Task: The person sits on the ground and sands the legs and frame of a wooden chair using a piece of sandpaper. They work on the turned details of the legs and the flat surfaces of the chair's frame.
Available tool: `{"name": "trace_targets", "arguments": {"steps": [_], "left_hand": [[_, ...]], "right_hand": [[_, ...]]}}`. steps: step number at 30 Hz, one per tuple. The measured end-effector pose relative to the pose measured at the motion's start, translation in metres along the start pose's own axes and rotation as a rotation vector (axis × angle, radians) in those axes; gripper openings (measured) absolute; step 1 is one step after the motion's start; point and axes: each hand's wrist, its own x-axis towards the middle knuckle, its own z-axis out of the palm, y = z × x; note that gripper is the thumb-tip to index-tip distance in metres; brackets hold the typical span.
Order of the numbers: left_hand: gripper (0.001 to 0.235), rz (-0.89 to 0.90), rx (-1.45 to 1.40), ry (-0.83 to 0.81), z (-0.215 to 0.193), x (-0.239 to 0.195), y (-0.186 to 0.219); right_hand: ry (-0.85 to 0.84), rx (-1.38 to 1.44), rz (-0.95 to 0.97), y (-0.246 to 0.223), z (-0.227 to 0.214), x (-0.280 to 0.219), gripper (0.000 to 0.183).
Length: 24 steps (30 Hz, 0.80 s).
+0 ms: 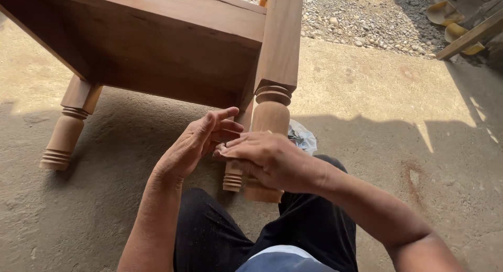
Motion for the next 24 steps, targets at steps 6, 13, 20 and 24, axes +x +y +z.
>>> {"name": "trace_targets", "arguments": {"steps": [6, 13, 20, 24], "left_hand": [[0.097, 0.187, -0.207, -0.07, -0.005, -0.022, -0.013], [0.092, -0.041, -0.019, 0.257, 0.036, -0.052, 0.039], [0.083, -0.24, -0.036, 0.455, 0.085, -0.044, 0.077], [0.06, -0.373, 0.51, 1.034, 0.157, -0.044, 0.096]], "right_hand": [[0.061, 0.744, 0.27, 0.001, -0.025, 0.025, 0.024], [-0.018, 0.294, 0.002, 0.031, -0.037, 0.055, 0.03], [-0.471, 0.36, -0.29, 0.071, -0.08, 0.103, 0.04], [-0.521, 0.192, -0.361, 0.124, -0.13, 0.124, 0.055]]}}
